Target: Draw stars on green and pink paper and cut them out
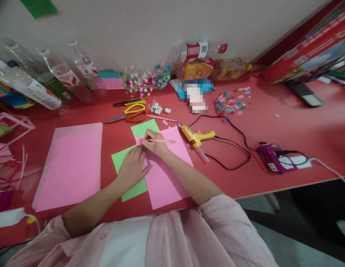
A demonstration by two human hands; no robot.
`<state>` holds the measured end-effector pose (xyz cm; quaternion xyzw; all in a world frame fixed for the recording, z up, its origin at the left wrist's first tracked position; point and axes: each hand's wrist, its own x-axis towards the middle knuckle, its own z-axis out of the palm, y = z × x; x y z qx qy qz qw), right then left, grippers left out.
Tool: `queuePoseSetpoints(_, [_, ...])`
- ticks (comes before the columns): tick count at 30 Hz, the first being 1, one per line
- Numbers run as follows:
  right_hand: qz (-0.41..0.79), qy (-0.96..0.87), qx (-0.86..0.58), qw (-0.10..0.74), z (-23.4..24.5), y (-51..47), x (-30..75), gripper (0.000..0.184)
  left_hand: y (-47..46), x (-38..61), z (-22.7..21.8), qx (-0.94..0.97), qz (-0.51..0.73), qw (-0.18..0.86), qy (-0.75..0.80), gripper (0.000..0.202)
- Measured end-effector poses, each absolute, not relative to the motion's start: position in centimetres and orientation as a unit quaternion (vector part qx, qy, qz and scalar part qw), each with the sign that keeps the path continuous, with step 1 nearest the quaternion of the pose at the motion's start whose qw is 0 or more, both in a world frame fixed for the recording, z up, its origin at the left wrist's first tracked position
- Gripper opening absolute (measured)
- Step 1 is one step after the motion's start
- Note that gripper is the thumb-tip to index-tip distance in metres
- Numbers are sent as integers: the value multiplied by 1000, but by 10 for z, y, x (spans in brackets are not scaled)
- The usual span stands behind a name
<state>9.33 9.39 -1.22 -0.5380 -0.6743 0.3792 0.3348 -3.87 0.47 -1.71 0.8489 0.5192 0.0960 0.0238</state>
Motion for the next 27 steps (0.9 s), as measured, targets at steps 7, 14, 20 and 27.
queuePoseSetpoints(7, [379, -700, -511, 323, -17, 95, 95, 7, 5, -39, -18, 851, 96, 15, 517, 53])
queuePoseSetpoints(14, [383, -726, -479, 310, -18, 95, 94, 8, 5, -39, -17, 848, 101, 24, 520, 52])
queuePoseSetpoints(20, [396, -729, -473, 298, -16, 94, 95, 9, 4, -38, -18, 848, 107, 18, 519, 52])
queuePoseSetpoints(27, [424, -710, -471, 307, -14, 92, 94, 13, 4, -37, -17, 849, 109, 9, 517, 52])
